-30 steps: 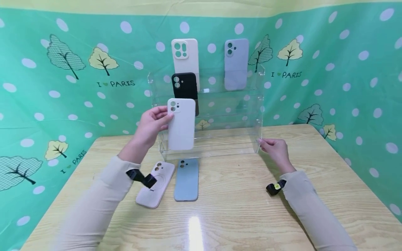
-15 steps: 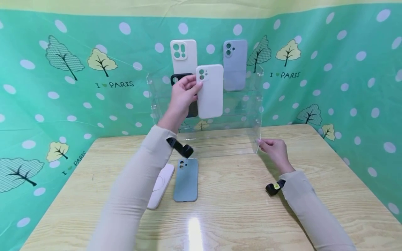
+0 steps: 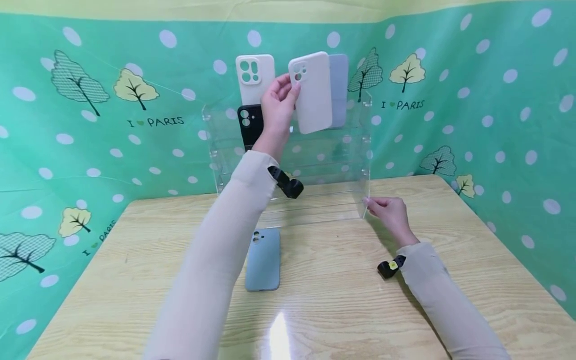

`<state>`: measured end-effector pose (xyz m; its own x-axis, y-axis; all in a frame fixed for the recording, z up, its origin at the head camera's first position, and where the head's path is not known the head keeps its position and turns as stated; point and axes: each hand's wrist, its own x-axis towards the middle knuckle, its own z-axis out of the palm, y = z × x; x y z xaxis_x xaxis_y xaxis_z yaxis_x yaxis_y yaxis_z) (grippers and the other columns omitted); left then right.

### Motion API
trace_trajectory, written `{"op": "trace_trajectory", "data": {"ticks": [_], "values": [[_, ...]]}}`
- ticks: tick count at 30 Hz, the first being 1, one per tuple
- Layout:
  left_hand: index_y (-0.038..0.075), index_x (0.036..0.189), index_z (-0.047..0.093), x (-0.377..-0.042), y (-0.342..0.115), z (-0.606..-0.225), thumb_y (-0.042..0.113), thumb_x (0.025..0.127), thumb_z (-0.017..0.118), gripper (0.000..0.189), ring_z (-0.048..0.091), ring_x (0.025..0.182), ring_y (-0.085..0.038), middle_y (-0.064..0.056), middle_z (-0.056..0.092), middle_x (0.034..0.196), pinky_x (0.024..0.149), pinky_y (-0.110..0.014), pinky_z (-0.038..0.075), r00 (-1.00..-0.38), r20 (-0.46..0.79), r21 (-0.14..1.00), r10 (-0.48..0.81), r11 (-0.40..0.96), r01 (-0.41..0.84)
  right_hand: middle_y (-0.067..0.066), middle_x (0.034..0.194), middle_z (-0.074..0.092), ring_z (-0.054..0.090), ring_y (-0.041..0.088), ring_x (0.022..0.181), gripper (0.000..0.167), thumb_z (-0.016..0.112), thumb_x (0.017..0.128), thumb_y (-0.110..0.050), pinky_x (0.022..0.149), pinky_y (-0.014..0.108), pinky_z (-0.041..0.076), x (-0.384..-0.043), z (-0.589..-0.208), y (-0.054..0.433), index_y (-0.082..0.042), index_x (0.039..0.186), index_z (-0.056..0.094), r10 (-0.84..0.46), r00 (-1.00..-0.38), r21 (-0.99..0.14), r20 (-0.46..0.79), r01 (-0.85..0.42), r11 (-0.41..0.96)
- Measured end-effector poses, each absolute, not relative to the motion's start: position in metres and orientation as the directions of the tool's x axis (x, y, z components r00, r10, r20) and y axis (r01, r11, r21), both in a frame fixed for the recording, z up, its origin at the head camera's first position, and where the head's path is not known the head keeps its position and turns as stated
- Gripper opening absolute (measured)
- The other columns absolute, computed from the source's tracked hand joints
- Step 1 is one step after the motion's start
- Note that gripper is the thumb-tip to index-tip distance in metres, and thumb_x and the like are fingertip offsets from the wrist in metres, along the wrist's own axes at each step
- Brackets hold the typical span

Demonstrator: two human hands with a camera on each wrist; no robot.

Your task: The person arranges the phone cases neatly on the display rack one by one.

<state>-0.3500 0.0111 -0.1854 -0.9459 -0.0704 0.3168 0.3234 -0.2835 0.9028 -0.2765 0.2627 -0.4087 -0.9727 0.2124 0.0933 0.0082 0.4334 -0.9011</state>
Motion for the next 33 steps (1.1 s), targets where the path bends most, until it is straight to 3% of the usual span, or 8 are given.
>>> {"op": "trace_trajectory", "data": {"ticks": [10, 17, 20, 28, 33], "values": [[0.001, 0.115, 0.062, -0.374, 0.031, -0.219, 0.009, 0.091, 0.061, 0.026, 0.064, 0.103, -0.014, -0.012, 0.067, 0.116, 0.087, -0.019, 0.052, -0.929, 0.362, 0.899, -0.078, -0.236, 0.37, 0.021, 0.108, 0.066, 0.066, 0.007, 0.079, 0.04, 0.063, 0.091, -0.032, 0.07, 0.013, 0.054, -0.277, -0.408, 0.261, 0.002, 0.111, 0.067, 0.213, -0.972, -0.895, 0.099, 0.006, 0.446], [0.006, 0.112, 0.066, -0.372, 0.042, -0.235, 0.013, 0.091, 0.063, 0.023, 0.064, 0.095, -0.012, -0.006, 0.069, 0.107, 0.082, -0.019, 0.054, -0.929, 0.31, 0.93, -0.2, -0.136, 0.34, 0.022, 0.111, 0.065, 0.066, 0.031, 0.096, 0.041, 0.061, 0.092, -0.031, 0.074, 0.018, 0.056, -0.277, -0.408, 0.262, 0.004, 0.113, 0.065, 0.201, -0.974, -0.898, 0.102, -0.004, 0.439], [0.008, 0.112, 0.068, -0.369, 0.046, -0.239, 0.014, 0.09, 0.064, 0.023, 0.062, 0.09, -0.011, -0.005, 0.069, 0.103, 0.079, -0.018, 0.054, -0.916, 0.31, 0.933, -0.254, -0.101, 0.344, 0.022, 0.111, 0.065, 0.065, 0.033, 0.098, 0.04, 0.061, 0.092, -0.03, 0.073, 0.017, 0.055, -0.277, -0.408, 0.262, 0.005, 0.113, 0.065, 0.2, -0.974, -0.9, 0.107, -0.009, 0.437], [0.013, 0.109, 0.071, -0.367, 0.054, -0.247, 0.018, 0.087, 0.068, 0.023, 0.061, 0.086, -0.009, -0.001, 0.068, 0.096, 0.075, -0.017, 0.054, -0.915, 0.273, 0.95, -0.298, -0.066, 0.305, 0.022, 0.111, 0.065, 0.067, 0.028, 0.095, 0.039, 0.061, 0.093, -0.029, 0.073, 0.017, 0.055, -0.277, -0.408, 0.263, 0.005, 0.113, 0.065, 0.2, -0.974, -0.898, 0.104, -0.006, 0.44], [0.011, 0.101, 0.074, -0.368, 0.054, -0.249, 0.021, 0.083, 0.072, 0.02, 0.061, 0.085, -0.009, -0.001, 0.069, 0.093, 0.075, -0.017, 0.054, -0.919, 0.262, 0.962, -0.296, 0.002, 0.274, 0.024, 0.109, 0.065, 0.068, 0.018, 0.083, 0.038, 0.063, 0.092, -0.027, 0.069, 0.013, 0.054, -0.277, -0.407, 0.263, 0.005, 0.111, 0.066, 0.204, -0.972, -0.9, 0.118, -0.018, 0.436]]}}
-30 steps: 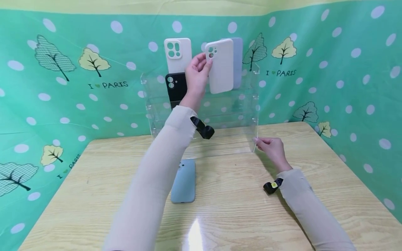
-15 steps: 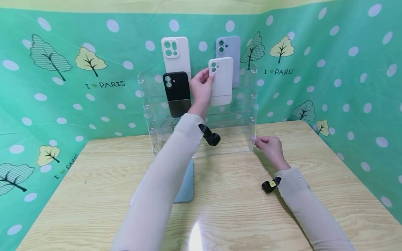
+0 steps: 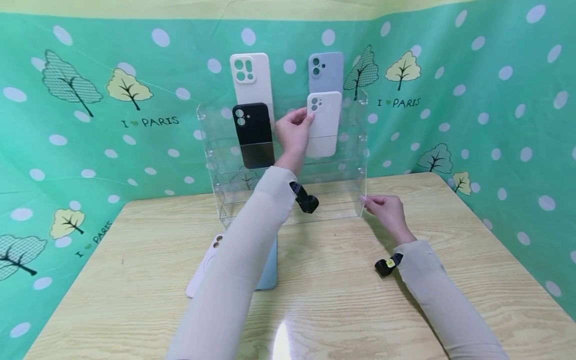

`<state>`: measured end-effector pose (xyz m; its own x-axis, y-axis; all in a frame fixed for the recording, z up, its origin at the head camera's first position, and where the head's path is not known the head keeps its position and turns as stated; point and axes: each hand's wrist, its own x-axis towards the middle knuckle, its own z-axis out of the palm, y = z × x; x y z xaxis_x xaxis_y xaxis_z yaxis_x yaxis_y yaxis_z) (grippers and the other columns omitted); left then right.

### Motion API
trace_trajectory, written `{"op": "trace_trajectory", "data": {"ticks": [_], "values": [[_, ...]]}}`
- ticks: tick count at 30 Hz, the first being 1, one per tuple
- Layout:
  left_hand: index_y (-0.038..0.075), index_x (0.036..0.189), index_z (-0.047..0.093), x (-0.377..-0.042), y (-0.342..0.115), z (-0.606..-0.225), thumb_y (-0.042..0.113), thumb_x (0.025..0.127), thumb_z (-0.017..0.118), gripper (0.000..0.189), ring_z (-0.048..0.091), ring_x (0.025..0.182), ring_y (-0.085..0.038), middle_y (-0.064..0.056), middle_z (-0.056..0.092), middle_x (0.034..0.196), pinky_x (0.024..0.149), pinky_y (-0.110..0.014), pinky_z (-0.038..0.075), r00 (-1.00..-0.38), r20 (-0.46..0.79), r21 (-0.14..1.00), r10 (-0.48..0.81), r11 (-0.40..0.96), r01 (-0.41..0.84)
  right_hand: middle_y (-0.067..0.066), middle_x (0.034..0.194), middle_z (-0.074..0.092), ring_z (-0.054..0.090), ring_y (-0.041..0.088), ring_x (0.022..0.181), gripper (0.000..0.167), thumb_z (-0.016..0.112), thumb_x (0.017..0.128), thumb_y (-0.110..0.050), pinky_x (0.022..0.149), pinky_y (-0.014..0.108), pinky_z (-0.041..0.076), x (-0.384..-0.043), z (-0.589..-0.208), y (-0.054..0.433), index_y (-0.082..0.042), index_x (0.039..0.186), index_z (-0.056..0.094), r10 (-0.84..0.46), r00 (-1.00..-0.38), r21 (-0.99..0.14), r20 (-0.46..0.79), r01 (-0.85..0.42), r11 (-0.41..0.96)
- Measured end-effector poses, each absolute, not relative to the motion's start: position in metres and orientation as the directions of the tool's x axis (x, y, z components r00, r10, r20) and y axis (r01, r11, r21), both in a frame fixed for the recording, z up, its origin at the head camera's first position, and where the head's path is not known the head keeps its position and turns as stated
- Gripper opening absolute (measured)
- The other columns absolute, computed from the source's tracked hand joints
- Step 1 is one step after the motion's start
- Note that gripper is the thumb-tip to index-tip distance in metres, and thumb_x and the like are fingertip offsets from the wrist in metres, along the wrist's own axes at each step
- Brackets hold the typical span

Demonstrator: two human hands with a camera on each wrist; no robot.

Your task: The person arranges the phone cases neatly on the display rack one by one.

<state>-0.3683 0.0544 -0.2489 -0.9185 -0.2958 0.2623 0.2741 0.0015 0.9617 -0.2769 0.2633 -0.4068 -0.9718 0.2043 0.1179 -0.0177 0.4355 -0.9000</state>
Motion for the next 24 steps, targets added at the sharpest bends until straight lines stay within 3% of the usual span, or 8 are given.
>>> {"op": "trace_trajectory", "data": {"ticks": [5, 12, 17, 24], "values": [[0.011, 0.096, 0.074, -0.368, 0.051, -0.246, 0.021, 0.082, 0.073, 0.017, 0.06, 0.085, -0.009, 0.001, 0.068, 0.091, 0.074, -0.017, 0.054, -0.938, 0.22, 0.975, -0.269, 0.054, 0.214, 0.024, 0.108, 0.066, 0.065, 0.007, 0.076, 0.037, 0.063, 0.092, -0.027, 0.068, 0.012, 0.053, -0.277, -0.407, 0.263, 0.005, 0.11, 0.066, 0.206, -0.971, -0.899, 0.119, -0.017, 0.438], [0.008, 0.093, 0.074, -0.368, 0.042, -0.237, 0.017, 0.082, 0.074, 0.014, 0.059, 0.088, -0.012, -0.002, 0.069, 0.094, 0.077, -0.021, 0.053, -0.966, 0.166, 0.985, -0.199, 0.089, 0.15, 0.022, 0.107, 0.066, 0.068, 0.022, 0.086, 0.039, 0.063, 0.091, -0.03, 0.072, 0.017, 0.055, -0.277, -0.406, 0.262, 0.004, 0.11, 0.067, 0.206, -0.971, -0.89, 0.118, -0.011, 0.456], [0.013, 0.092, 0.075, -0.366, 0.037, -0.236, 0.022, 0.082, 0.074, 0.013, 0.058, 0.092, -0.011, 0.002, 0.069, 0.095, 0.082, -0.024, 0.053, -0.969, 0.128, 0.985, -0.214, 0.143, 0.098, 0.02, 0.104, 0.068, 0.068, 0.022, 0.085, 0.037, 0.065, 0.09, -0.029, 0.071, 0.019, 0.057, -0.279, -0.407, 0.263, 0.003, 0.108, 0.068, 0.214, -0.969, -0.895, 0.121, -0.014, 0.447], [0.012, 0.098, 0.074, -0.36, 0.032, -0.235, 0.02, 0.08, 0.076, 0.02, 0.06, 0.095, -0.009, 0.002, 0.07, 0.097, 0.083, -0.021, 0.052, -0.966, 0.133, 0.988, -0.223, 0.11, 0.11, 0.022, 0.11, 0.066, 0.067, 0.024, 0.09, 0.039, 0.062, 0.092, -0.03, 0.07, 0.015, 0.055, -0.279, -0.408, 0.263, 0.003, 0.112, 0.066, 0.208, -0.973, -0.887, 0.099, 0.008, 0.461]]}}
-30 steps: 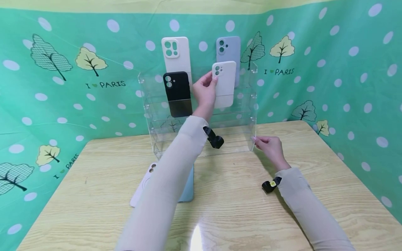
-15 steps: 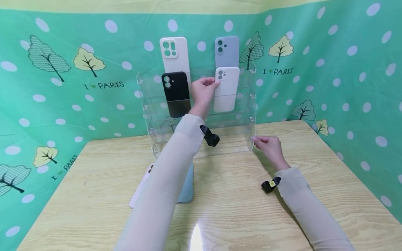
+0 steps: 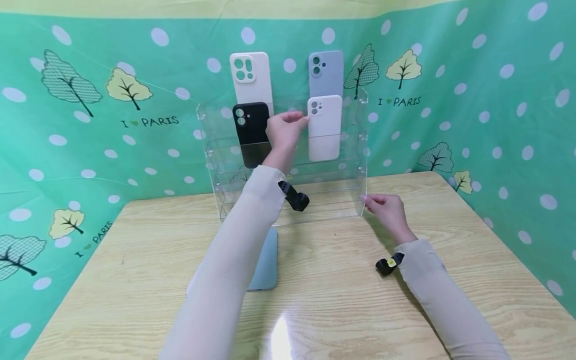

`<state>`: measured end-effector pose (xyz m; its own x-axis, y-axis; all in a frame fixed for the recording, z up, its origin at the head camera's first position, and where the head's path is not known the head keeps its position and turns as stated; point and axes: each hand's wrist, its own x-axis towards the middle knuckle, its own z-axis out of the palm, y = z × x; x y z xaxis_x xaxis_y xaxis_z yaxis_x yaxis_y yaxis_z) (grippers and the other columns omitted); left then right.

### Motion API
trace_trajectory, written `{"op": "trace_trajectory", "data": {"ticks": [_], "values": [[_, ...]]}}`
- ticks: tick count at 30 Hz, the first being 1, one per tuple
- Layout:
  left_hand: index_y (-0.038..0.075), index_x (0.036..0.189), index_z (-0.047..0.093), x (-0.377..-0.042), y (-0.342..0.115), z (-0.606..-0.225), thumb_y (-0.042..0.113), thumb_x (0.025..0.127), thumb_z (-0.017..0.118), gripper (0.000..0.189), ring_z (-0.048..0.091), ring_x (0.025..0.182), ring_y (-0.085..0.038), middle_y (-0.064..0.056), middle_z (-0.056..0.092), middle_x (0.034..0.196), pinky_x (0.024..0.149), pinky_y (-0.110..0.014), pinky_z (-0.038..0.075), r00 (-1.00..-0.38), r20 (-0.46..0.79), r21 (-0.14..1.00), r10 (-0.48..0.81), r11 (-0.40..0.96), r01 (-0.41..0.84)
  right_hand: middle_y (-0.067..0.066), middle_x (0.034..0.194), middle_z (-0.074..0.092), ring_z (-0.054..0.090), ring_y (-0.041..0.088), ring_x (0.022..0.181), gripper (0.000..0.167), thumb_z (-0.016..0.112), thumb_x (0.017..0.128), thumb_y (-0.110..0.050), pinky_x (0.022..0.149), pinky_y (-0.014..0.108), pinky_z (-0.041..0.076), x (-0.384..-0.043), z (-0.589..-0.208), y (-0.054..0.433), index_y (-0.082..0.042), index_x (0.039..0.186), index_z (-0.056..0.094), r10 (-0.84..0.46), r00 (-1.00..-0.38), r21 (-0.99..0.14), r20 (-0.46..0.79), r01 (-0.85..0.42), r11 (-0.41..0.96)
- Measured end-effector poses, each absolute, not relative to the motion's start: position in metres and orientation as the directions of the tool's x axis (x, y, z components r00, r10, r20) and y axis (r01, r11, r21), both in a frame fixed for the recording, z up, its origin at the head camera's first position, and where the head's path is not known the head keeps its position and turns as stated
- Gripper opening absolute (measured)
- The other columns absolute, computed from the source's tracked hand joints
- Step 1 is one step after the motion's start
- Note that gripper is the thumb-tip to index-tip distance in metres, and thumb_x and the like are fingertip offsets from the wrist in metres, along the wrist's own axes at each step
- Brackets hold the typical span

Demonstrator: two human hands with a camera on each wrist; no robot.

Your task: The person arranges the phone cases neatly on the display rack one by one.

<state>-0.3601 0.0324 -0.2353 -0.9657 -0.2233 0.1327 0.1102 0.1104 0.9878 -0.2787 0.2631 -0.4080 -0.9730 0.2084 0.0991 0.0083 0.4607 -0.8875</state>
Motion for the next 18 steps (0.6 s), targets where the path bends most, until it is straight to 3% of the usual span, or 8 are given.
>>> {"op": "trace_trajectory", "data": {"ticks": [11, 18], "values": [[0.013, 0.109, 0.069, -0.322, -0.005, -0.227, 0.017, 0.082, 0.074, 0.028, 0.062, 0.099, -0.007, 0.002, 0.069, 0.107, 0.088, -0.018, 0.05, -0.975, 0.222, 0.974, -0.005, 0.051, 0.222, 0.022, 0.11, 0.066, 0.067, 0.019, 0.087, 0.04, 0.062, 0.092, -0.031, 0.071, 0.015, 0.055, -0.277, -0.407, 0.263, 0.003, 0.113, 0.065, 0.202, -0.974, -0.886, 0.101, 0.004, 0.463], [0.009, 0.115, 0.065, -0.299, -0.048, -0.258, 0.015, 0.084, 0.072, 0.033, 0.062, 0.103, -0.013, -0.005, 0.067, 0.114, 0.091, -0.022, 0.051, -0.943, 0.306, 0.943, 0.132, 0.096, 0.32, 0.022, 0.108, 0.066, 0.067, 0.025, 0.09, 0.042, 0.062, 0.092, -0.033, 0.07, 0.013, 0.054, -0.277, -0.408, 0.264, 0.003, 0.113, 0.066, 0.187, -0.976, -0.88, 0.114, -0.012, 0.475]]}}
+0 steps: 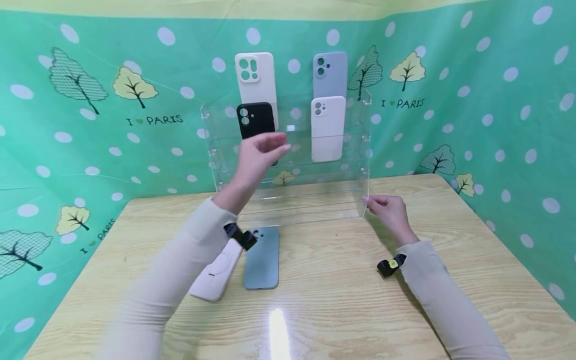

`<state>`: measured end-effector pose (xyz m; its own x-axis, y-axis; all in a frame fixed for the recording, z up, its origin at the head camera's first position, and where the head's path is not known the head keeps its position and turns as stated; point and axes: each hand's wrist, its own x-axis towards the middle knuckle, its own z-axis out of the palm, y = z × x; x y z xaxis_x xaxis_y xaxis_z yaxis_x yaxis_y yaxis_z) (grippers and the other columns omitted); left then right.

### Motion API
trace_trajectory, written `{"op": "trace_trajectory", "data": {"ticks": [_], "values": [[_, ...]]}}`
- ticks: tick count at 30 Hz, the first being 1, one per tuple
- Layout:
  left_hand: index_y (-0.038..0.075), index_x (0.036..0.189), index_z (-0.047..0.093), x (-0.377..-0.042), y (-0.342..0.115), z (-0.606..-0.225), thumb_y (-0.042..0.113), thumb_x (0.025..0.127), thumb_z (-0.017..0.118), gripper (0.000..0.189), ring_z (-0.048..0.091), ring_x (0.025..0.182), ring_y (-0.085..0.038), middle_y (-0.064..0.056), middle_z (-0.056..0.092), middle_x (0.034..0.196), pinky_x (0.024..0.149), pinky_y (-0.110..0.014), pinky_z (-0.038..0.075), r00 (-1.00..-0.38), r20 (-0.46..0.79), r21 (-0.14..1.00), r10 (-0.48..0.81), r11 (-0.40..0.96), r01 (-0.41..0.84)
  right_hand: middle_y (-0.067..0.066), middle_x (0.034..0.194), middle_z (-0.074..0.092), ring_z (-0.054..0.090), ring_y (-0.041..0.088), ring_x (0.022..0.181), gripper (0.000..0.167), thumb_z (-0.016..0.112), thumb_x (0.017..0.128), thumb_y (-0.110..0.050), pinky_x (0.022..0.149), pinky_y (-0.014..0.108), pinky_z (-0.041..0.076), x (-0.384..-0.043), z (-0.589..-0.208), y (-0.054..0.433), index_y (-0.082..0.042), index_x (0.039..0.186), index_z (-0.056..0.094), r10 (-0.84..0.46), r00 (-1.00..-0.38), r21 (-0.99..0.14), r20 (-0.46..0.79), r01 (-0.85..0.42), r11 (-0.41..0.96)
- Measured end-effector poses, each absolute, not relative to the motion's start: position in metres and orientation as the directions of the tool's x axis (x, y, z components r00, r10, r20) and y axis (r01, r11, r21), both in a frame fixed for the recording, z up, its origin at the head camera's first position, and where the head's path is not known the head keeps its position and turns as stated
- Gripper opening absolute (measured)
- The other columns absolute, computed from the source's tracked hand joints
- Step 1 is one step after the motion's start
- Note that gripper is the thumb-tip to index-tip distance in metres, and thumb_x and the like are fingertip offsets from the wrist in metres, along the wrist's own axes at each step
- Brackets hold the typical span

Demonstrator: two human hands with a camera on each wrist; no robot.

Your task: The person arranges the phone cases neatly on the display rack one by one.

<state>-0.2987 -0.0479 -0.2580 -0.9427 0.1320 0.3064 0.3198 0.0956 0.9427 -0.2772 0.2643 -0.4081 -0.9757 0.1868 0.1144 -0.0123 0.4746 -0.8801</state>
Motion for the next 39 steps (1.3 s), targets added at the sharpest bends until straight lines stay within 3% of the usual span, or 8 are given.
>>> {"op": "trace_trajectory", "data": {"ticks": [8, 14, 19, 23, 26, 29, 33, 39], "values": [[0.004, 0.117, 0.064, -0.271, -0.107, -0.317, 0.02, 0.085, 0.071, 0.037, 0.062, 0.105, -0.019, -0.012, 0.064, 0.118, 0.088, -0.021, 0.052, -0.931, 0.334, 0.904, 0.147, 0.23, 0.36, 0.024, 0.108, 0.066, 0.066, 0.033, 0.096, 0.044, 0.062, 0.091, -0.034, 0.071, 0.013, 0.054, -0.277, -0.409, 0.265, 0.004, 0.114, 0.064, 0.179, -0.977, -0.884, 0.12, -0.024, 0.466], [0.001, 0.121, 0.06, -0.259, -0.151, -0.351, 0.019, 0.087, 0.069, 0.039, 0.058, 0.11, -0.02, -0.011, 0.062, 0.124, 0.092, -0.019, 0.049, -0.955, 0.256, 0.904, 0.148, 0.313, 0.291, 0.023, 0.109, 0.066, 0.066, 0.032, 0.096, 0.044, 0.062, 0.092, -0.034, 0.071, 0.012, 0.053, -0.276, -0.408, 0.264, 0.004, 0.114, 0.065, 0.187, -0.975, -0.883, 0.116, -0.015, 0.469], [0.003, 0.132, 0.051, -0.251, -0.174, -0.373, 0.022, 0.088, 0.068, 0.051, 0.049, 0.124, -0.028, -0.012, 0.053, 0.135, 0.098, -0.022, 0.046, -0.972, 0.144, 0.912, 0.184, 0.356, 0.202, 0.023, 0.109, 0.066, 0.066, 0.03, 0.095, 0.044, 0.061, 0.092, -0.034, 0.071, 0.012, 0.053, -0.277, -0.408, 0.265, 0.003, 0.114, 0.065, 0.188, -0.976, -0.879, 0.111, -0.008, 0.476], [0.005, 0.139, 0.043, -0.244, -0.187, -0.388, 0.023, 0.088, 0.068, 0.06, 0.042, 0.128, -0.035, -0.014, 0.043, 0.143, 0.091, -0.026, 0.051, -0.977, 0.053, 0.929, 0.209, 0.35, 0.125, 0.023, 0.108, 0.066, 0.067, 0.028, 0.093, 0.043, 0.061, 0.092, -0.034, 0.07, 0.012, 0.053, -0.277, -0.409, 0.264, 0.003, 0.114, 0.065, 0.187, -0.976, -0.879, 0.115, -0.013, 0.476], [0.003, 0.137, 0.044, -0.238, -0.195, -0.397, 0.019, 0.088, 0.068, 0.058, 0.042, 0.128, -0.034, -0.014, 0.044, 0.142, 0.097, -0.035, 0.048, -0.978, 0.079, 0.928, 0.195, 0.344, 0.144, 0.023, 0.108, 0.066, 0.067, 0.025, 0.092, 0.044, 0.061, 0.092, -0.034, 0.07, 0.012, 0.053, -0.278, -0.41, 0.263, 0.003, 0.114, 0.065, 0.181, -0.977, -0.885, 0.114, -0.017, 0.466], [0.001, 0.134, 0.047, -0.234, -0.204, -0.406, 0.015, 0.086, 0.069, 0.055, 0.041, 0.129, -0.032, -0.015, 0.048, 0.139, 0.109, -0.042, 0.035, -0.975, 0.114, 0.921, 0.19, 0.349, 0.175, 0.023, 0.108, 0.066, 0.068, 0.024, 0.09, 0.044, 0.062, 0.091, -0.034, 0.07, 0.012, 0.053, -0.278, -0.41, 0.262, 0.003, 0.114, 0.065, 0.181, -0.977, -0.888, 0.113, -0.018, 0.459], [0.0, 0.136, 0.044, -0.227, -0.215, -0.418, 0.015, 0.084, 0.071, 0.06, 0.036, 0.131, -0.035, -0.018, 0.044, 0.141, 0.11, -0.051, 0.03, -0.975, 0.074, 0.921, 0.208, 0.36, 0.146, 0.023, 0.109, 0.066, 0.067, 0.025, 0.093, 0.045, 0.062, 0.091, -0.035, 0.071, 0.012, 0.053, -0.277, -0.409, 0.262, 0.003, 0.115, 0.064, 0.186, -0.977, -0.89, 0.104, -0.008, 0.456], [-0.001, 0.141, 0.037, -0.223, -0.221, -0.431, 0.016, 0.082, 0.074, 0.072, 0.035, 0.131, -0.043, -0.024, 0.038, 0.144, 0.109, -0.053, 0.032, -0.978, -0.038, 0.913, 0.205, 0.404, 0.05, 0.022, 0.114, 0.064, 0.065, 0.028, 0.098, 0.045, 0.06, 0.092, -0.035, 0.076, 0.016, 0.055, -0.276, -0.407, 0.263, 0.002, 0.117, 0.063, 0.193, -0.979, -0.894, 0.06, 0.033, 0.448]]}}
